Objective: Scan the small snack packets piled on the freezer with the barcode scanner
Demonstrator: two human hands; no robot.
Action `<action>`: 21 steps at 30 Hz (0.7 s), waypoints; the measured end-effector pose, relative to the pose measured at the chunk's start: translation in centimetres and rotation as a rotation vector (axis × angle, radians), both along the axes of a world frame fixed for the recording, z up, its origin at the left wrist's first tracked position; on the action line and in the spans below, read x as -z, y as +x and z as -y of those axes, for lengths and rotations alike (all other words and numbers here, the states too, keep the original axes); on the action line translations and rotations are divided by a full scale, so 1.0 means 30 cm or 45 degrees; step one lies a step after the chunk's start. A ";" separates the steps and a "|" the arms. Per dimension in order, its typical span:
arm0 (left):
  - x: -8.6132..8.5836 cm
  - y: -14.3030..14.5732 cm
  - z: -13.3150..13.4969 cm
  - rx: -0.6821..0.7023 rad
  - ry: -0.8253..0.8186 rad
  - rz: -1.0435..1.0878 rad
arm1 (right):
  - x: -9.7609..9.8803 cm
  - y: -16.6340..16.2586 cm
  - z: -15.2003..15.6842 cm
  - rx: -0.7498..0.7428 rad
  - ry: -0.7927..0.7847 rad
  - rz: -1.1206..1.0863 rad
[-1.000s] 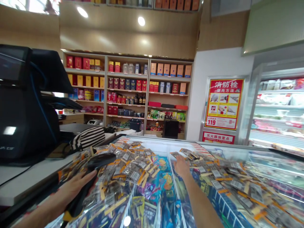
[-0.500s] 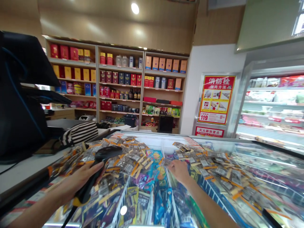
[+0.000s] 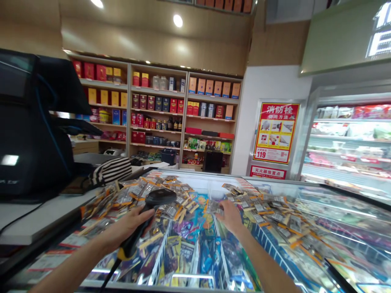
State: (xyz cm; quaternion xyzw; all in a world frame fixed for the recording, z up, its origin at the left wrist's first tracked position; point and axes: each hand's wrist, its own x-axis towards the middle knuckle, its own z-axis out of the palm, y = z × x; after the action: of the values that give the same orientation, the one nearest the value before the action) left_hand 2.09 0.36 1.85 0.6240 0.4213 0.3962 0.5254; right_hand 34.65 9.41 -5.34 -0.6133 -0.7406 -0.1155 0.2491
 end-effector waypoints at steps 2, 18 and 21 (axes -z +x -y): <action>-0.005 0.008 0.011 0.041 -0.022 0.006 | -0.022 -0.007 -0.003 -0.025 0.206 -0.004; -0.025 0.089 0.026 0.208 0.006 -0.010 | -0.116 -0.050 -0.058 -0.108 0.465 0.059; -0.029 0.093 0.028 0.234 0.039 -0.010 | -0.121 -0.051 -0.060 -0.103 0.459 0.056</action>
State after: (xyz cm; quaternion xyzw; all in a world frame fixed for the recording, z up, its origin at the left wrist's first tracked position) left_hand 4.89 -0.47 2.72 0.6694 0.3583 0.3504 0.5484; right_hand 33.14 11.19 -1.71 -0.5257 -0.7372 -0.2498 0.3432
